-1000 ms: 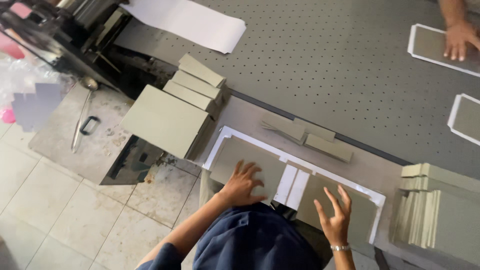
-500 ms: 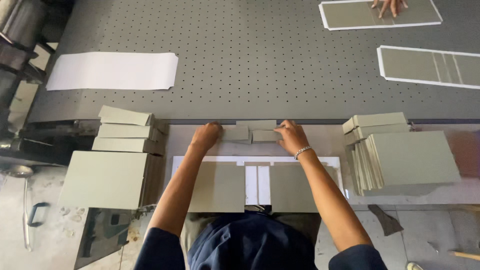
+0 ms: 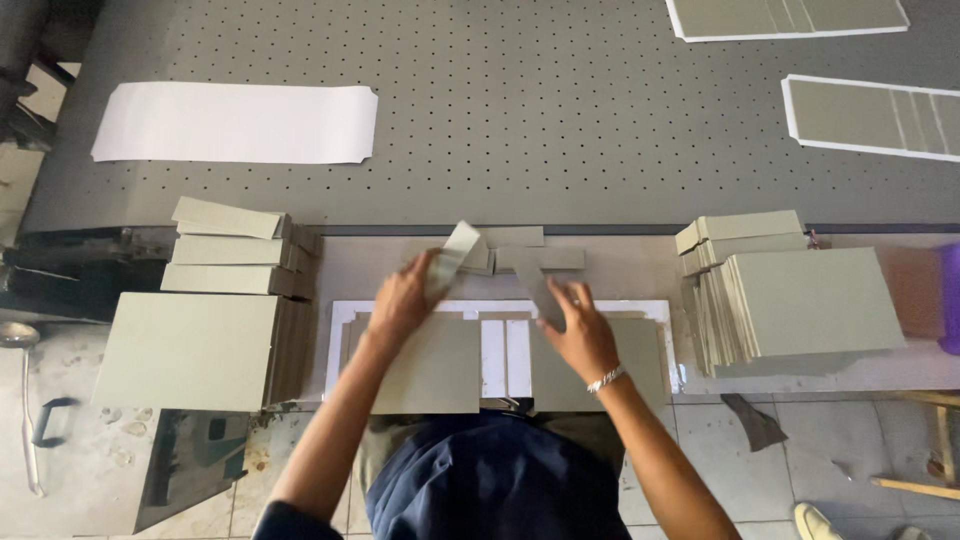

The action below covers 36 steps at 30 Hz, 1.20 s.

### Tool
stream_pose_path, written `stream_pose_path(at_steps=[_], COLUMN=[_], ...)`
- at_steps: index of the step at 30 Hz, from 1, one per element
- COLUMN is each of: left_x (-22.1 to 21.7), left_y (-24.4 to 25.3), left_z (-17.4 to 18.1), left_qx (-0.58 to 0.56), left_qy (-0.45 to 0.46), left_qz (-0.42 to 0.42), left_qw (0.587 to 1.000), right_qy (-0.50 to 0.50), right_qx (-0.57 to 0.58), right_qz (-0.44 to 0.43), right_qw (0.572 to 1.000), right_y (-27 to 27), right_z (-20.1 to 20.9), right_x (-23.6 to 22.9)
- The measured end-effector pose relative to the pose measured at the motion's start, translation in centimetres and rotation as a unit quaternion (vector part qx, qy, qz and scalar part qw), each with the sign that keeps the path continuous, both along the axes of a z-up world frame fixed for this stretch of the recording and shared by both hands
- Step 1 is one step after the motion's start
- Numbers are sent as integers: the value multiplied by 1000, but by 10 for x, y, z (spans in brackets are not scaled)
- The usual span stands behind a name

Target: The person assembles books by placing a stack of pages onto a white board, covering them with a red cover sheet, and pressing down to secure the assembly. The person then moves the completed book aside and repeats the process with new materials.

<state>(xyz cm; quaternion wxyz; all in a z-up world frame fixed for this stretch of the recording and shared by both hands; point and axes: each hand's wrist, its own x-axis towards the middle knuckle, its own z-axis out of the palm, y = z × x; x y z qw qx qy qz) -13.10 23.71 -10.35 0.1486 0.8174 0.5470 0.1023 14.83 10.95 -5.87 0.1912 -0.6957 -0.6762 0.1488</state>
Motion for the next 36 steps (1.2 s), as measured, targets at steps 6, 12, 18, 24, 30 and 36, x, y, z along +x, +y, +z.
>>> stream_pose_path(at_steps=[6, 12, 18, 24, 30, 36], left_x=[34, 41, 27, 18, -2, -12], left_y=[-123, -143, -134, -116, -104, -95], left_z=[6, -33, -35, -23, -56, -54], left_qx=[-238, -211, -152, -202, -110, -104], left_qy=[-18, -66, -87, 14, 21, 14], left_qz=[-41, -28, -39, -8, -48, -40], left_qw=[970, 975, 984, 979, 993, 994], right_qy=[-12, 52, 48, -34, -61, -38], right_qx=[-149, -131, -153, -180, -161, -176], right_qz=[-41, -47, -49, -32, -17, -35], right_qw=[988, 989, 986, 983, 985, 983], right_y=[-64, -67, -45, -19, -5, -1], right_z=[-73, -88, -102, -116, -75, -81], right_x=[-49, -78, -89, -94, -100, -112])
